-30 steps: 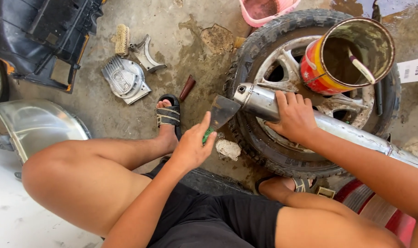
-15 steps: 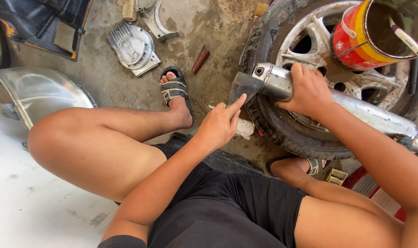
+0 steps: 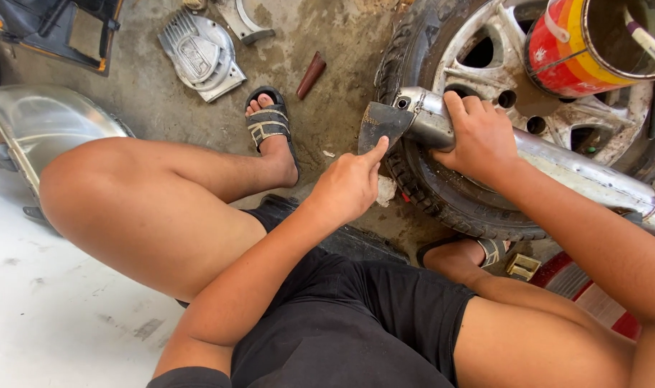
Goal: The person sits on the floor and uses a scraper to clean the surface of a metal exhaust pipe resting on a tire. They repeatedly scrape the pipe to remove dirt and grime.
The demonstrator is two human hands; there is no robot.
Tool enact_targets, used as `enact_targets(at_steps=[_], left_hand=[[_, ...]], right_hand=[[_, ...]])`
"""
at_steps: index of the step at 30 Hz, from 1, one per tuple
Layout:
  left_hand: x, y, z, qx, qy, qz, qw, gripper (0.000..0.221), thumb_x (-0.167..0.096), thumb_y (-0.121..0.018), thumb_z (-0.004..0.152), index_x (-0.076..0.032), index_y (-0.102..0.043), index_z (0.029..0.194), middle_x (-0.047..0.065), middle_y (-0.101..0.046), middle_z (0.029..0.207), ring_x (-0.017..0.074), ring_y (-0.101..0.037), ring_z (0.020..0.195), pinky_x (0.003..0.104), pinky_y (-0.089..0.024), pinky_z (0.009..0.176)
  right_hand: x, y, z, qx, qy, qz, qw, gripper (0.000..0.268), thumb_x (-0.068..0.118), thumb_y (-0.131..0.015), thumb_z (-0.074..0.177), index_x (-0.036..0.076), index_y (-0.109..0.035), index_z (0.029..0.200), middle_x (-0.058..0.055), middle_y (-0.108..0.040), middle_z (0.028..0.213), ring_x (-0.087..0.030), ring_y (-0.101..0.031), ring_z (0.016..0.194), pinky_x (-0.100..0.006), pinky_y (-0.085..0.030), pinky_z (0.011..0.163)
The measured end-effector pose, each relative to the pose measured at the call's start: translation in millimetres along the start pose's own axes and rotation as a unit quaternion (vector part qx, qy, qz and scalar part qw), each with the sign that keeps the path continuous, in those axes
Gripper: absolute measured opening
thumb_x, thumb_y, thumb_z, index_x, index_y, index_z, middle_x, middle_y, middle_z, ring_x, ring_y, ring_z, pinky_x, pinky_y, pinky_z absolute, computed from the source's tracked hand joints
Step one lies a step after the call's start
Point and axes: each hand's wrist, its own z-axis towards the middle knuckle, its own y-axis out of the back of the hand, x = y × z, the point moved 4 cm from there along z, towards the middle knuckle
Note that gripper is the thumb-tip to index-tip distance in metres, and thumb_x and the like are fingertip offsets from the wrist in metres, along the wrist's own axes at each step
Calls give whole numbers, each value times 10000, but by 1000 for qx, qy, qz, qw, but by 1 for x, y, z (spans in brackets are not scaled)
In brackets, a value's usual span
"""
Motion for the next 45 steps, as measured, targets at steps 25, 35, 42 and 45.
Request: enact_targets(at_steps=[25,35,42,45], left_hand=[[33,-23,1,-26,81,-10,996,502,-317,-415,1083,-380,-397,1581,100,-467,781,310,-470,655,415,-434,652],[11,-5,12,38,103,61,992,534,-257,-355,1065,-283,-384,1597,234,-600,821,450,-591,635,544,-474,605],[8,-8,19,42,84,133,987,630,-87,-400,973,-200,-385,1593,244,-638,757,464,-610,616,581,-478,504],[14,-17,17,30,98,107,989,576,-217,-366,1056,-298,-308,1624,231,-565,859,440,-557,589,545,-469,556]], right_hand=[[-2,37,16,97,-5,91,991,876,570,-853,730,110,-466,1368,-154,-624,1060,-344,-642,887,-485,-557,712],[2,32,10,49,2,45,998,959,601,-858,683,93,-479,1403,-152,-630,1075,-339,-643,894,-470,-553,713],[4,32,7,37,0,36,999,955,580,-856,685,87,-470,1406,-169,-629,1102,-370,-634,926,-503,-542,735],[3,35,11,46,3,26,999,952,609,-839,707,84,-466,1407,-171,-643,1094,-360,-658,909,-482,-555,732]])
